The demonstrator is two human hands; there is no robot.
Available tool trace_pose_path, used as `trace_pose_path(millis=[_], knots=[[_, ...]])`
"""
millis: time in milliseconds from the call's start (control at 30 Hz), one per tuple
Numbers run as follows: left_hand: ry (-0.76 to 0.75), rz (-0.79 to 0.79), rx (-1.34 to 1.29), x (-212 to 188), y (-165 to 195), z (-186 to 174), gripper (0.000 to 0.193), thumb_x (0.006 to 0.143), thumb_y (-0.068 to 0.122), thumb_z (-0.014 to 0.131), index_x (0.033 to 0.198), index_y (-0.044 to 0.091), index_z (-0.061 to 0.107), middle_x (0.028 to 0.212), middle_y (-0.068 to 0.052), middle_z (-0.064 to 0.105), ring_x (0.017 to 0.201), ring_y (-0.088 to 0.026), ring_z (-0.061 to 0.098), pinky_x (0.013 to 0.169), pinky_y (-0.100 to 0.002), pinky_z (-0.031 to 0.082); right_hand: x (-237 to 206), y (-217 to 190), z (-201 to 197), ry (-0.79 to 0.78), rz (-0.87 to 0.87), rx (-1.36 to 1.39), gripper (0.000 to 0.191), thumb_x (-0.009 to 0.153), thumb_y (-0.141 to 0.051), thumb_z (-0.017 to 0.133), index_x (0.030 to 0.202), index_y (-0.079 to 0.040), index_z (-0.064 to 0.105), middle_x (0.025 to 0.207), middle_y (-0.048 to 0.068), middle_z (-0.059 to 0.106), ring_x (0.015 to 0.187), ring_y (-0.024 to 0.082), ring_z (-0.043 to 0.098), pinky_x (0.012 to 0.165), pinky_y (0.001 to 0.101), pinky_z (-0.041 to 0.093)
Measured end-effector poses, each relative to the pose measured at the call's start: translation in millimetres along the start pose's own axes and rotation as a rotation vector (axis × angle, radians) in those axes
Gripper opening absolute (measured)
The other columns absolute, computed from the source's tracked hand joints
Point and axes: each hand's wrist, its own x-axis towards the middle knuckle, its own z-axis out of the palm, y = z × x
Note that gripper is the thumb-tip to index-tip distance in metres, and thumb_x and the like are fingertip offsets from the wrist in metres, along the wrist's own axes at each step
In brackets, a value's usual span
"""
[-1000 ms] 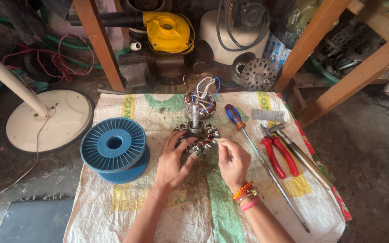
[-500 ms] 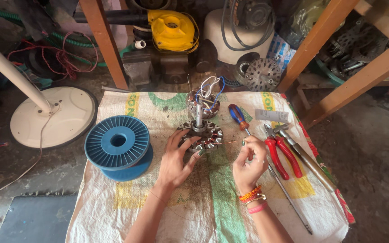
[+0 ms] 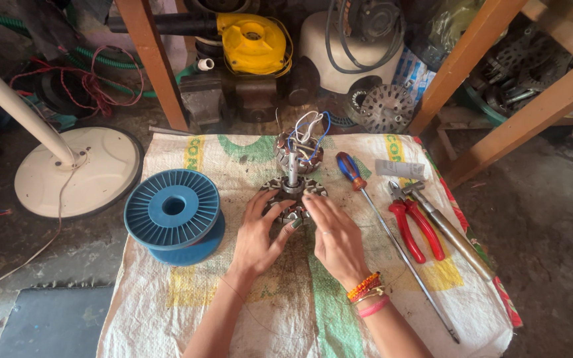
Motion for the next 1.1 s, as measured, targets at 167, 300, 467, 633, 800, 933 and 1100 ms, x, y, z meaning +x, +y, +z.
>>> trace_pose_path(millis=[167,300,467,633,800,933,1100], knots=[[0.016,0.013,0.003,-0.5,0.6,0.1,0.046,0.089,0.039,0.068,0.130,0.018,0.066,0.146,-0.016,0.051,0.140,-0.041,0.041,0.116,-0.053,0.036,2.9,-1.9,-7.9,-0.021,0.058,-0.060,0.062,0.088,0.006,0.062,0.146,-0.010,0.050,0.113,0.013,0.070,0.098,0.030,0.069,0.088,0.0401,0.057],[0.010,0.009,-0.011,-0.5,1.2,-1.0,0.045,0.090,0.039,0.068,0.130,0.018,0.066,0.145,-0.016,0.051,0.140,-0.041,0.041,0.115,-0.052,0.036,2.7,-3.6,-4.6,0.055,0.115,0.021,0.046,0.094,0.001,0.071,0.136,-0.011,0.059,0.097,0.008,0.073,0.085,0.024,0.068,0.076,0.0348,0.056],[-0.014,-0.017,-0.030,-0.4,2.2,-2.0,0.046,0.090,0.040,0.068,0.131,0.018,0.065,0.146,-0.017,0.050,0.141,-0.041,0.040,0.114,-0.052,0.036,-2.8,-8.1,-2.1,0.102,0.058,0.124,0.039,0.091,-0.004,0.075,0.128,-0.010,0.065,0.087,0.005,0.072,0.073,0.018,0.063,0.069,0.0320,0.052],[-0.002,0.000,-0.012,-0.1,1.8,-2.2,0.046,0.091,0.040,0.067,0.131,0.018,0.065,0.147,-0.017,0.050,0.141,-0.041,0.040,0.115,-0.053,0.036,-4.2,-10.0,-7.1,0.050,-0.009,0.131,0.037,0.087,0.000,0.075,0.121,-0.014,0.070,0.077,0.000,0.071,0.065,0.013,0.061,0.064,0.0312,0.050],[-0.008,-0.004,-0.011,-0.7,1.7,-2.2,0.046,0.091,0.041,0.067,0.131,0.018,0.065,0.147,-0.017,0.050,0.142,-0.041,0.040,0.115,-0.053,0.035,-8.0,-4.2,-2.1,0.059,0.065,0.240,0.045,0.082,0.001,0.070,0.125,-0.013,0.070,0.089,0.001,0.075,0.066,0.009,0.064,0.063,0.0259,0.054],[-0.006,-0.009,0.000,-0.2,2.0,-1.1,0.046,0.091,0.041,0.067,0.131,0.019,0.065,0.147,-0.017,0.050,0.141,-0.040,0.040,0.115,-0.053,0.036,-13.5,7.5,0.1,0.076,0.282,0.209,0.049,0.079,0.001,0.070,0.126,-0.013,0.066,0.074,-0.001,0.069,0.057,0.008,0.059,0.054,0.0260,0.049],[-0.008,-0.008,-0.005,-1.2,1.1,-1.4,0.047,0.090,0.040,0.067,0.131,0.019,0.065,0.146,-0.017,0.050,0.141,-0.041,0.040,0.115,-0.053,0.036,-16.3,13.7,-3.4,0.205,0.445,0.152,0.050,0.079,0.003,0.072,0.126,-0.009,0.059,0.070,0.000,0.065,0.055,0.009,0.050,0.051,0.0266,0.042]])
